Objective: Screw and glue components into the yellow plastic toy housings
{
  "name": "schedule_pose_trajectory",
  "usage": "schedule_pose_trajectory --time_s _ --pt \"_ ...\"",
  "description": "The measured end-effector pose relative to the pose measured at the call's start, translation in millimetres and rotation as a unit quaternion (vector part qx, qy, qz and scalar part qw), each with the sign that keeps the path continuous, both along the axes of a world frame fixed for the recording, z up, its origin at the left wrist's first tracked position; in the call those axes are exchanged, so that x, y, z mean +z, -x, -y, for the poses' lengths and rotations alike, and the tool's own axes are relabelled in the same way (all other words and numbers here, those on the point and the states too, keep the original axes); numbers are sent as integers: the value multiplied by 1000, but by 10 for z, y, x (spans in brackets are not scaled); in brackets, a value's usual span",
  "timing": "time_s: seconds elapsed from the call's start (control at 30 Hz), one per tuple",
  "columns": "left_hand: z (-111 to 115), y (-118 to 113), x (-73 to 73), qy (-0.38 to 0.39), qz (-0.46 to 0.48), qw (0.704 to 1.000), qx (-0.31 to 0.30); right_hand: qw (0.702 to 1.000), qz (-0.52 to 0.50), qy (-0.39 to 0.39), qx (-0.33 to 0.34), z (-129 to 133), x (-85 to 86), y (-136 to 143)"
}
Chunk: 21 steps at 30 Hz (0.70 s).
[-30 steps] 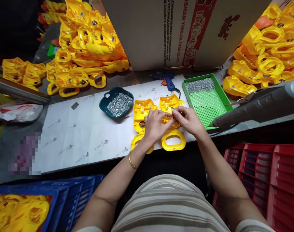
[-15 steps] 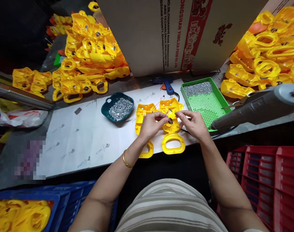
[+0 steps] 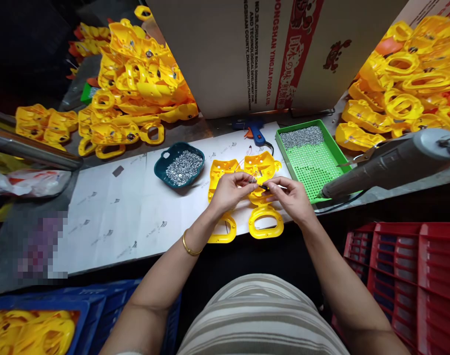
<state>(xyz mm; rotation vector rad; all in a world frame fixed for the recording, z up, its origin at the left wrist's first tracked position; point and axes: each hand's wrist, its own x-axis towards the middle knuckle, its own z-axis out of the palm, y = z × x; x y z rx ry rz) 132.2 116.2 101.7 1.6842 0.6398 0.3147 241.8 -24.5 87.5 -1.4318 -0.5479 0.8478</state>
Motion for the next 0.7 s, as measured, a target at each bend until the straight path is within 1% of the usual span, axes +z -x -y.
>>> schedule_pose_trajectory --time_s 0.13,0.2,0.3,0.37,0.47,0.53,0.57,0.6,0.63,0.67,0.7 --pt "23 18 -21 -27 2 1000 10 1000 -12 16 -13 14 -41 -4" --pt "34 29 -47 -34 7 999 16 1000 11 14 0 24 -43 -3" --pt "55 32 -83 -32 15 999 23 998 61 -11 20 34 -40 5" --pt "63 28 -93 -37 20 999 23 997 75 -18 25 35 -46 9" --pt "42 42 -73 -73 13 997 8 996 92 5 20 46 -61 -5" --pt "7 80 -39 -140 -10 990 -6 988 149 27 0 68 -70 -23" --pt "-11 106 -22 -194 -30 980 -10 979 197 43 -13 83 -74 -30" --pt "-25 135 -8 -258 -54 965 -9 966 249 60 -21 98 -79 -34" --pt "-33 163 1 -323 -80 943 -5 951 298 78 -23 111 -86 -31" --pt "-31 188 3 -380 -106 919 -3 936 336 98 -18 122 -94 -22" --pt "-20 206 -1 -419 -127 899 -6 924 364 118 -10 129 -103 -7"
